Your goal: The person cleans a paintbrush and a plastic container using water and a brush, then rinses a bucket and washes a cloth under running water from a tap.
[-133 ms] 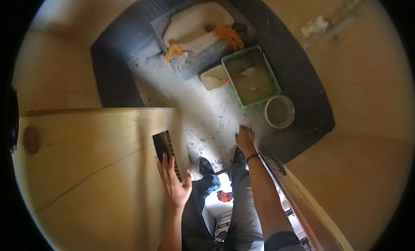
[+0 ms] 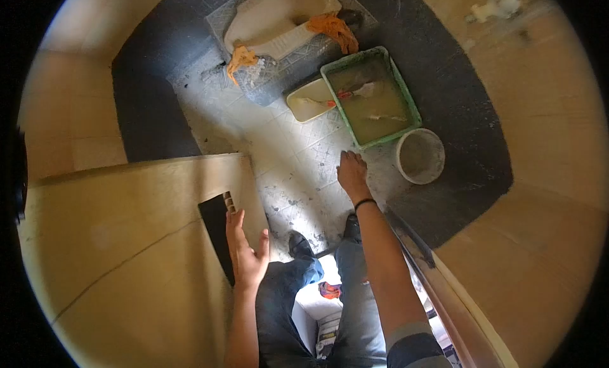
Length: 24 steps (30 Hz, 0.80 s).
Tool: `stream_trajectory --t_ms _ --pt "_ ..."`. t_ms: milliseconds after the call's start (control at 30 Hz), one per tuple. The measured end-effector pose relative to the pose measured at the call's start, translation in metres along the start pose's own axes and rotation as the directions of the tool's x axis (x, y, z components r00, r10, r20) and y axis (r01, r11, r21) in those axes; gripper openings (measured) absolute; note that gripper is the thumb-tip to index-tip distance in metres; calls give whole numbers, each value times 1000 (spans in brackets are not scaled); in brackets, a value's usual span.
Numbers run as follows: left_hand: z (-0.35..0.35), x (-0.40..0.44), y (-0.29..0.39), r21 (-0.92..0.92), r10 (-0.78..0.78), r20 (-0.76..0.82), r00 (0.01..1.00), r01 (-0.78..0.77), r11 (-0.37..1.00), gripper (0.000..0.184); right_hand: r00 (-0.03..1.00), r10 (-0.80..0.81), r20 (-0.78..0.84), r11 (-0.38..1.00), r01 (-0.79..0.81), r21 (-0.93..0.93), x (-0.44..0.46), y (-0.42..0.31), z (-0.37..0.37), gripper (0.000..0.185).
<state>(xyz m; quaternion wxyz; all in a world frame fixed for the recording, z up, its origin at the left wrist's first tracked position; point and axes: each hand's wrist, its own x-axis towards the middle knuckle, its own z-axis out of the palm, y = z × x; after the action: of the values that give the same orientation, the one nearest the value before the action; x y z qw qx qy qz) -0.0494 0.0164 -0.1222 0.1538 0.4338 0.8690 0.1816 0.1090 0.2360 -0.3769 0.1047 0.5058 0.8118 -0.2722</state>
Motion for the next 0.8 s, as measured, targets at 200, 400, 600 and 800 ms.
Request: stream_trajectory --t_ms 200,400,600,800 --pt "115 114 -51 62 99 264 959 -119 991 64 925 -271 -268 927 176 -331 145 17 49 36" --pt "214 213 -77 128 340 286 896 -387 913 32 784 -574 -237 699 318 -641 246 16 79 17" --pt "284 241 -134 -15 59 392 918 -58 998 40 625 -768 -138 521 485 -702 263 26 88 14" --pt "327 260 -164 65 -34 347 937 12 998 50 540 -811 -227 547 559 -623 238 16 105 11"
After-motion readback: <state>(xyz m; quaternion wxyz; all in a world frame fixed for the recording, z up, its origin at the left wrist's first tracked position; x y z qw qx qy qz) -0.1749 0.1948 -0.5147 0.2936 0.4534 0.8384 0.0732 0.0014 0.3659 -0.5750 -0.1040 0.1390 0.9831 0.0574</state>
